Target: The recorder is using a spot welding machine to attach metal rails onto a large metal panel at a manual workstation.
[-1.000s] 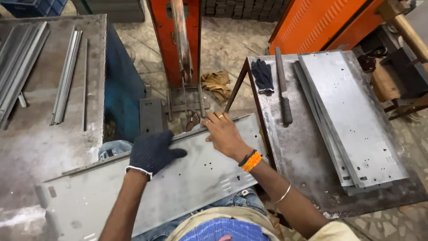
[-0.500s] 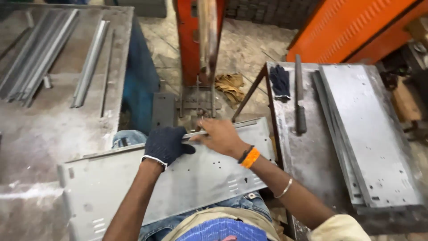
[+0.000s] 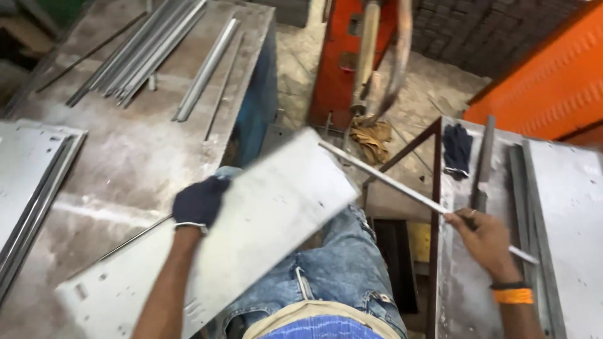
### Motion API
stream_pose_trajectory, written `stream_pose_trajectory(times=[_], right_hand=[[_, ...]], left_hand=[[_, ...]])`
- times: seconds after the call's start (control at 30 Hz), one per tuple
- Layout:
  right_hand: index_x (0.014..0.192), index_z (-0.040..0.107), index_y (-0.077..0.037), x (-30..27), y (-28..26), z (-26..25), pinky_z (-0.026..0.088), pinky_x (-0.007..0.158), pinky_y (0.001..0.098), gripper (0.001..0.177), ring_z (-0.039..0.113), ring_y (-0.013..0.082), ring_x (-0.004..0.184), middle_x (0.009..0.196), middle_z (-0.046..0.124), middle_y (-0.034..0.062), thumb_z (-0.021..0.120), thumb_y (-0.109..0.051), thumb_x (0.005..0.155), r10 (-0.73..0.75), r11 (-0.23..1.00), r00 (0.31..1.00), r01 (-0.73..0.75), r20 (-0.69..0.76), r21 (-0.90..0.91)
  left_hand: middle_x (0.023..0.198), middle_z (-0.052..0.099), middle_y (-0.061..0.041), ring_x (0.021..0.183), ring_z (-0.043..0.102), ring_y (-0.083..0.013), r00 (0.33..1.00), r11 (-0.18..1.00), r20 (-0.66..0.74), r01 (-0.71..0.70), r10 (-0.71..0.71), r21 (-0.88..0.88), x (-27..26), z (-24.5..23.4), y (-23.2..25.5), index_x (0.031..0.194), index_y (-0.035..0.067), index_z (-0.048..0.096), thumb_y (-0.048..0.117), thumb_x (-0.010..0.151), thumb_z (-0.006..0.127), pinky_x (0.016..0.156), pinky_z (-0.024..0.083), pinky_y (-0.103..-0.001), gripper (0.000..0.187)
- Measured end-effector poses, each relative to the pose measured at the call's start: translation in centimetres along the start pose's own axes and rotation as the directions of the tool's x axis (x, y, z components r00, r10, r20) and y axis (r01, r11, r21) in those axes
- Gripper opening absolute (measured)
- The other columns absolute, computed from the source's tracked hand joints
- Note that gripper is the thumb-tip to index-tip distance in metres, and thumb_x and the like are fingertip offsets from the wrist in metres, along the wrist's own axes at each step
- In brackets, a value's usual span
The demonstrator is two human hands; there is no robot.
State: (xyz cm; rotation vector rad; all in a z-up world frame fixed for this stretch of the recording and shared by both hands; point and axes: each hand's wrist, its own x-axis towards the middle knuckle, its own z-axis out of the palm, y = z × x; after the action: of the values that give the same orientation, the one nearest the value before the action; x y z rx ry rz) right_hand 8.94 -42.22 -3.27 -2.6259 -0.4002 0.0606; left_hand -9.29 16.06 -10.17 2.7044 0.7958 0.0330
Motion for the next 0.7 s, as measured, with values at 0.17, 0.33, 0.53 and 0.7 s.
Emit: stream_pose_trajectory(times=[0.17, 0.33, 0.53, 0.7], right_hand=[[0.099, 0.080, -0.006, 2.9, -5.5, 8.0, 0.050, 0.061, 0.0357, 0.032, 0.066, 0.0197, 0.063, 0.073, 0.073, 0.0133, 0.073, -0.037, 0.091, -0.150, 0.977, 0.988, 0.146, 0.020, 0.155], [0.097, 0.079, -0.006, 5.2, -15.7, 10.7, 0.050, 0.059, 0.0352, 0.028, 0.066, 0.0182, 0.063, 0.074, 0.073, 0.0125, 0.075, -0.033, 0.090, -0.308, 0.907, 0.951, 0.284, 0.031, 0.312], [0.097, 0.081, -0.009, 4.2, -22.1, 12.0, 0.047, 0.054, 0.0396, 0.024, 0.062, 0.0262, 0.057, 0.068, 0.068, 0.0154, 0.074, -0.032, 0.091, -0.367, 0.871, 0.928, 0.315, 0.071, 0.376], [0.088, 0.079, -0.011, 2.9, -21.4, 10.6, 0.046, 0.054, 0.0431, 0.029, 0.063, 0.0318, 0.057, 0.065, 0.067, 0.0148, 0.077, -0.040, 0.086, -0.279, 0.928, 0.958, 0.249, 0.073, 0.279]], left_hand=[[0.117, 0.075, -0.011, 0.109, 0.068, -0.0378, 0.934, 0.956, -0.212, 0.265, -0.286, -0.122, -4.3, -5.1, -14.3, 0.119, 0.022, 0.078, 0.051, 0.102, 0.054, 0.095, 0.052, -0.049, 0.041], [0.118, 0.075, -0.020, 0.113, 0.068, -0.0423, 0.841, 0.862, -0.206, 0.464, -0.501, -0.201, -7.0, -10.7, -21.7, 0.125, 0.014, 0.076, 0.058, 0.103, 0.063, 0.100, 0.050, -0.050, 0.051], [0.115, 0.076, -0.016, 0.111, 0.070, -0.0351, 0.854, 0.949, -0.449, 0.312, -0.262, 0.041, -2.4, -4.2, -19.6, 0.126, 0.013, 0.076, 0.043, 0.108, 0.067, 0.098, 0.053, -0.044, 0.036], [0.114, 0.071, -0.006, 0.101, 0.068, -0.0148, 0.968, 0.238, 0.081, 0.023, 0.237, -0.971, 0.0, 0.4, 4.1, 0.130, 0.001, 0.060, 0.011, 0.087, 0.070, 0.086, 0.058, -0.031, 0.046]])
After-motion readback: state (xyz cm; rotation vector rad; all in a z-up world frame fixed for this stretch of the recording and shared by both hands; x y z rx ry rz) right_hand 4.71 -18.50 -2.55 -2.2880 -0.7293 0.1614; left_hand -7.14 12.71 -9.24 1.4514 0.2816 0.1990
